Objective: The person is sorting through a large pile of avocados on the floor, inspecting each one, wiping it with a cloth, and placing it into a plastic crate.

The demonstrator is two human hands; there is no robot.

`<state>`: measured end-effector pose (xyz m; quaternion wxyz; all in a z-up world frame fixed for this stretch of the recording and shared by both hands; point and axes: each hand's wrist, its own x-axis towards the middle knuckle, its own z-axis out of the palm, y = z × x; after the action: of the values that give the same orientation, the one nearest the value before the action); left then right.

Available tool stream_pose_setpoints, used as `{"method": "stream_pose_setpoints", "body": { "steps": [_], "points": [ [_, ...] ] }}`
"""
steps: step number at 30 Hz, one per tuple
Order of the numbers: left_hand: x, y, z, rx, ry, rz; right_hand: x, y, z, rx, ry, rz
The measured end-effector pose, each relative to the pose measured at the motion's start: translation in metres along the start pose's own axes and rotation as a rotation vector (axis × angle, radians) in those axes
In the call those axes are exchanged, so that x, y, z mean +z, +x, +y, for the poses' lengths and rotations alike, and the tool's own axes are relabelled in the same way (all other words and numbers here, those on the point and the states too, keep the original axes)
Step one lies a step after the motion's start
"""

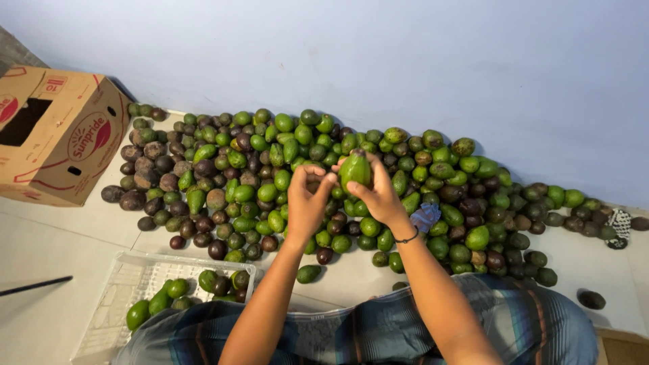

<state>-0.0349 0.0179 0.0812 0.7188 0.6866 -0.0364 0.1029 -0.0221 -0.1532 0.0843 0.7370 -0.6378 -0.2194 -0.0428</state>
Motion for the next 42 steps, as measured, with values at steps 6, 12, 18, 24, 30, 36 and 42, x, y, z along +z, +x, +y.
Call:
{"method": "stream_pose_setpoints", "body": {
  "steps": [6,12,18,24,30,36,42],
  "points": [
    [-0.002,0.006,-0.013,-0.12,0.025,-0.045,-0.007,-0.006,0.01,0.03,-0.07,0.029],
    [0.003,0.0,-0.013,-0.09,-0.084,-0.107,-0.009,-0.005,0.002,0.069,0.011,-0.037],
    [0.002,0.001,-0.009,-0.107,-0.118,-0.124,-0.02,-0.007,0.026,0.107,0.019,-0.049],
    [0.009,-0.01,0.016,-0.131,-0.109,-0.203,0.013,-0.004,-0.014,0.028,-0.362,0.13],
    [0.005,-0.01,0.014,-0.186,-0.192,-0.179,0.037,-0.012,-0.036,-0.078,-0.67,0.113],
    [-0.015,0.008,-0.007,-0.128,-0.246,-0.254,0.008,-0.007,-0.027,0.108,-0.169,-0.049],
    [-0.013,0.011,-0.03,-0.111,-0.24,-0.303,-0.001,-0.006,-0.015,0.184,-0.222,0.038]
  ]
}}
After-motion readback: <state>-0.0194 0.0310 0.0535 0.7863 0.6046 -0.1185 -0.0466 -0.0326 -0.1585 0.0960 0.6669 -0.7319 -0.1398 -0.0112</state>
